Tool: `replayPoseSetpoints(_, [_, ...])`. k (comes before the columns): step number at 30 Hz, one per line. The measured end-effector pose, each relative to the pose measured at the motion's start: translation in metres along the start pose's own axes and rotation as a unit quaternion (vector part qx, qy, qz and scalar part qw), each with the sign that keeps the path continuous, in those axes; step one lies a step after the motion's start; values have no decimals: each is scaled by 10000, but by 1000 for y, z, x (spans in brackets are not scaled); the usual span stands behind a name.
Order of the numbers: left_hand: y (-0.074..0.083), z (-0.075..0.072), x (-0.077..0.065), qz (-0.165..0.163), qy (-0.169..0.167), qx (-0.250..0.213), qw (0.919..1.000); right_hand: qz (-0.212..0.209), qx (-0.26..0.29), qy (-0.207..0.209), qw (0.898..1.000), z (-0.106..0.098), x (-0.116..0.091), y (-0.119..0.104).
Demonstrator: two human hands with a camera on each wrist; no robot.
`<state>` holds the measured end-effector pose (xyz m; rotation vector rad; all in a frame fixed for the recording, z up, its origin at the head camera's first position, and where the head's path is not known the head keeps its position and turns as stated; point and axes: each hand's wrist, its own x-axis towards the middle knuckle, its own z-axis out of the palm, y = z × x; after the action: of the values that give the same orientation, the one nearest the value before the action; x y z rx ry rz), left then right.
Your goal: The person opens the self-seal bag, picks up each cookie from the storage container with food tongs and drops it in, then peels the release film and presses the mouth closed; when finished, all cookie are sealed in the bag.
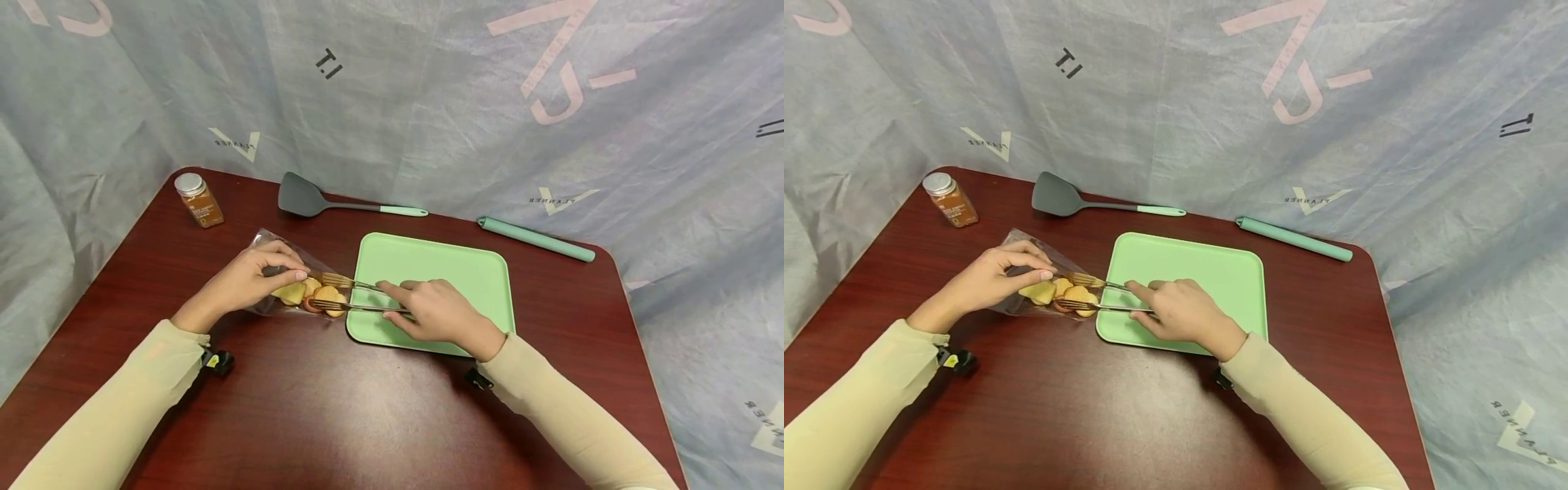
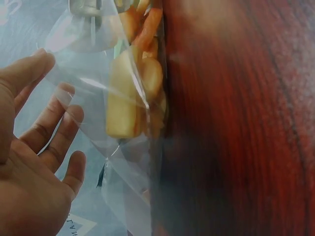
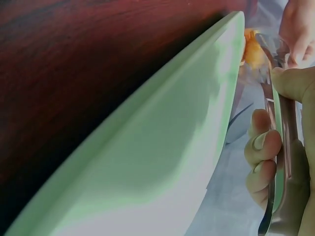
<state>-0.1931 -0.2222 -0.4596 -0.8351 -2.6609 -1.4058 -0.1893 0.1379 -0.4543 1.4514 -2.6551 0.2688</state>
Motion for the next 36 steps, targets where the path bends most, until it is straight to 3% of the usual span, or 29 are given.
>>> replayPoseSetpoints(9, [0,1,-1,-125,4,-52,9999,18,-15,103,9999,-4,-3,0])
replayPoseSetpoints(22, [2,-1,-1,-110,-10,-86,9999,-120,-97,371,9992,-14,-44,18])
replayPoseSetpoints(36, [2,0,-1,-46,7,-131,9999,-129,-369,217,9990,-4,-20,8])
